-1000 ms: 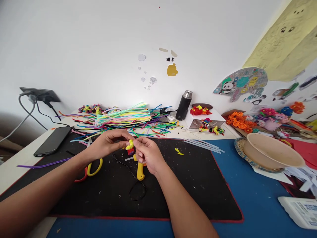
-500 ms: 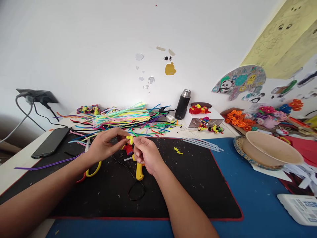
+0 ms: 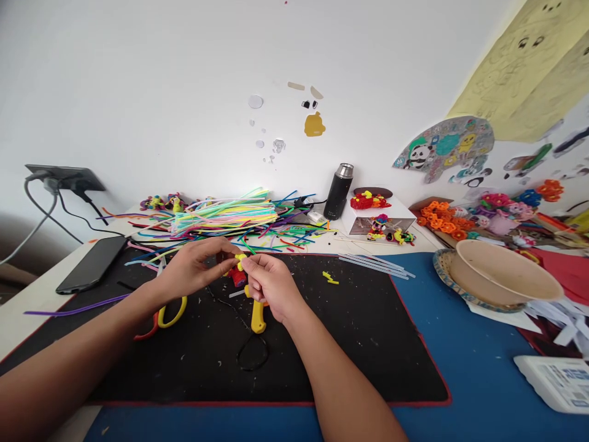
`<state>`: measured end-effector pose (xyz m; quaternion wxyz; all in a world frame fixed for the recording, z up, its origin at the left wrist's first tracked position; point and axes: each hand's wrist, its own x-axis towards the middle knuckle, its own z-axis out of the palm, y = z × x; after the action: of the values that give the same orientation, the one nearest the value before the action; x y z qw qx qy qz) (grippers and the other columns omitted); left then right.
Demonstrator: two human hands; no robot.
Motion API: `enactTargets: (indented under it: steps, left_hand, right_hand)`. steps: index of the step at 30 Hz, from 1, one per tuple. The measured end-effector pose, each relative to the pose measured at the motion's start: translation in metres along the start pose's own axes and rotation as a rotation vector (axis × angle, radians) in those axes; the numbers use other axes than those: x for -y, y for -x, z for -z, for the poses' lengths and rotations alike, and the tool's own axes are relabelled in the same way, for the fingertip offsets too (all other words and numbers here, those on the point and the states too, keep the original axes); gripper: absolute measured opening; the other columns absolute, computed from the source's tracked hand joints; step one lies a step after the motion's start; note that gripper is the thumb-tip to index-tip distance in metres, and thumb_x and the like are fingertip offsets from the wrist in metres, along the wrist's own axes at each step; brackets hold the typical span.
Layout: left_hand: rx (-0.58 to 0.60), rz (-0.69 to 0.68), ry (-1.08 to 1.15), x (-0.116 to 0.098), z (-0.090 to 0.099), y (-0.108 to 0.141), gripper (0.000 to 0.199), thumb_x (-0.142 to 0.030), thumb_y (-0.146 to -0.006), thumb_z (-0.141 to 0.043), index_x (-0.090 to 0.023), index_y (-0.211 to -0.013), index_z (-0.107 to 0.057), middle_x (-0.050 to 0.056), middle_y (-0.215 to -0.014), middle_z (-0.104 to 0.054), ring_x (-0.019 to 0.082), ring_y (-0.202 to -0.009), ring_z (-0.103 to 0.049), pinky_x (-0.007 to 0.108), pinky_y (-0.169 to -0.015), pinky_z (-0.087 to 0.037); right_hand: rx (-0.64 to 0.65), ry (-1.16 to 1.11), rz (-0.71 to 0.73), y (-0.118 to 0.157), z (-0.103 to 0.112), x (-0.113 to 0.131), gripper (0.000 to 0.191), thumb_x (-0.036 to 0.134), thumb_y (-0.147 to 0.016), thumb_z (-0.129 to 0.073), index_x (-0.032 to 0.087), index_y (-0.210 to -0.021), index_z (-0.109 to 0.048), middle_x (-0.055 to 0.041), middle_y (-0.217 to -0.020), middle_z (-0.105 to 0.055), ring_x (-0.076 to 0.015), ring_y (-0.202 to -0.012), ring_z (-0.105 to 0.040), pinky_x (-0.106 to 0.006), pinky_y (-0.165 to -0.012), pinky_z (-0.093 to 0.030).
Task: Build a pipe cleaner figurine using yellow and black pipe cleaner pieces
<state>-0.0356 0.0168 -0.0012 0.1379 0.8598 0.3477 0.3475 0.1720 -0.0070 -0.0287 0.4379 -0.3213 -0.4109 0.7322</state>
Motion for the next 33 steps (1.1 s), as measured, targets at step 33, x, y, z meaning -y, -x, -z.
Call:
enactTargets:
  steps: [33]
  left_hand:
    - [0.015, 0.418, 0.519, -0.0093, -0.0068, -0.0008, 0.029, -0.043, -0.089, -0.078, -0.016, -0.088, -0.067, 0.004, -0.075, -0.072, 0.015, -0.065, -0.065, 0.026, -0.061, -0.052]
  right_hand:
    - [-0.019, 0.048, 0.058, -0.0001, -0.0017, -0.0011, 0.049, 0.059, -0.076, -0.087, 0.020, -0.079, -0.059, 0.0125, -0.048, -0.040, -0.0049, -0.039, -0.031, -0.021, -0.040, -0.021]
